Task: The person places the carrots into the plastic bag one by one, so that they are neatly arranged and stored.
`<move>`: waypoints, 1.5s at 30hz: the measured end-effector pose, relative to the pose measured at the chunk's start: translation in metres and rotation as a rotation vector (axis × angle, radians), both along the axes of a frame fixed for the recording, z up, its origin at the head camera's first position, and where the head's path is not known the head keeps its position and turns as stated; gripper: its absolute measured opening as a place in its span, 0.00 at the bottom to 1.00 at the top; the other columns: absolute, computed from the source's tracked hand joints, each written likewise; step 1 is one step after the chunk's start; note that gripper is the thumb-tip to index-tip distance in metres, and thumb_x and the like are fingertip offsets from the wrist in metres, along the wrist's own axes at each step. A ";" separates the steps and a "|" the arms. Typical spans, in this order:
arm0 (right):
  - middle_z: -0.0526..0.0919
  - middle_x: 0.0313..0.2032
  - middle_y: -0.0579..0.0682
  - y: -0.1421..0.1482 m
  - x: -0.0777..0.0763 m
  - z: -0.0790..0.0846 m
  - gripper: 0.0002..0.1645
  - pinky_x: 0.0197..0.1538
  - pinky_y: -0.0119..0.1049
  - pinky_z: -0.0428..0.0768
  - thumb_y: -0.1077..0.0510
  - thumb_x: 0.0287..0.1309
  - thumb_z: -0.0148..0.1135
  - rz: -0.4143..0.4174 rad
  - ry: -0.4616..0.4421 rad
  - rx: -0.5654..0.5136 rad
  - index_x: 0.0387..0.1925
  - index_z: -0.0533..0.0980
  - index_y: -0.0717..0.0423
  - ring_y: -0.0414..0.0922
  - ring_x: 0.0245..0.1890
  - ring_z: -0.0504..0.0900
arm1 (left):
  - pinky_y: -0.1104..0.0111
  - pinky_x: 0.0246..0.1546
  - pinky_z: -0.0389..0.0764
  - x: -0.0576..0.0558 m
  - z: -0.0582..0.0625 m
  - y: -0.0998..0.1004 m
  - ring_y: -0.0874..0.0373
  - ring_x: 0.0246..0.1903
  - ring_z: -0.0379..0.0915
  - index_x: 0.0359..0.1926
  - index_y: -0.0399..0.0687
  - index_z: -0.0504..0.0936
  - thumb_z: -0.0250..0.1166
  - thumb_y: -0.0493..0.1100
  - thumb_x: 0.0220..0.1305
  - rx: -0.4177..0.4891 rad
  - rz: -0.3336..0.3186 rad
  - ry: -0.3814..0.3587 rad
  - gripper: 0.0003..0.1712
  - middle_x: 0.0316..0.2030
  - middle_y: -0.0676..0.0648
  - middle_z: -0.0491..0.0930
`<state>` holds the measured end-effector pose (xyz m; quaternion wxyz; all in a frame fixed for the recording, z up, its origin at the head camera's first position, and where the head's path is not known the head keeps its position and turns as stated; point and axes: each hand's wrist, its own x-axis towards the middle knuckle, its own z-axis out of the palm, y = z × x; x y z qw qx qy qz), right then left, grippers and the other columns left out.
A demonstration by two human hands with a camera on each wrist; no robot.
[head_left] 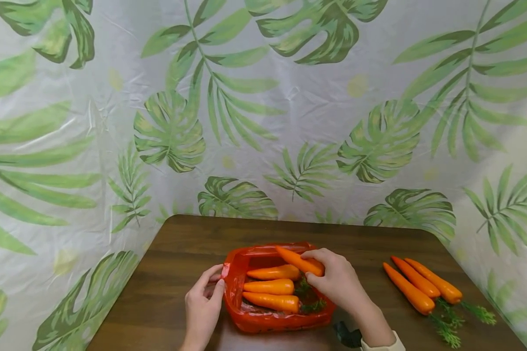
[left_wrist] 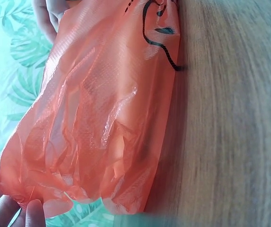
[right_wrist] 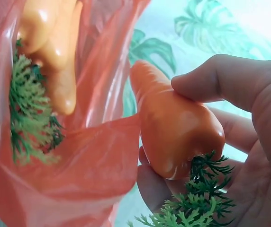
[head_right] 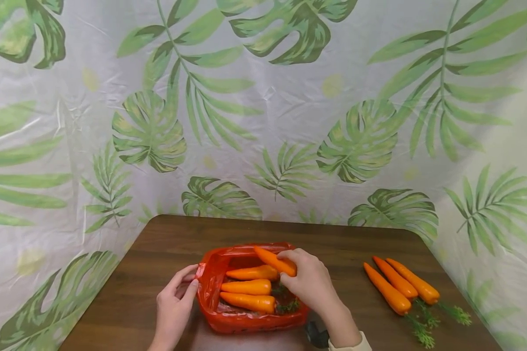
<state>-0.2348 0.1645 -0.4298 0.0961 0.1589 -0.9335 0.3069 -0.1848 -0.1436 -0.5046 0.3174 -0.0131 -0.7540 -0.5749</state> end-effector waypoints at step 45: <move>0.81 0.39 0.43 -0.032 -0.030 0.029 0.18 0.31 0.36 0.78 0.60 0.50 0.72 0.404 0.140 0.441 0.46 0.85 0.47 0.42 0.34 0.79 | 0.69 0.31 0.84 -0.003 -0.003 0.001 0.56 0.32 0.85 0.52 0.53 0.86 0.70 0.30 0.61 0.031 -0.013 0.005 0.20 0.36 0.50 0.85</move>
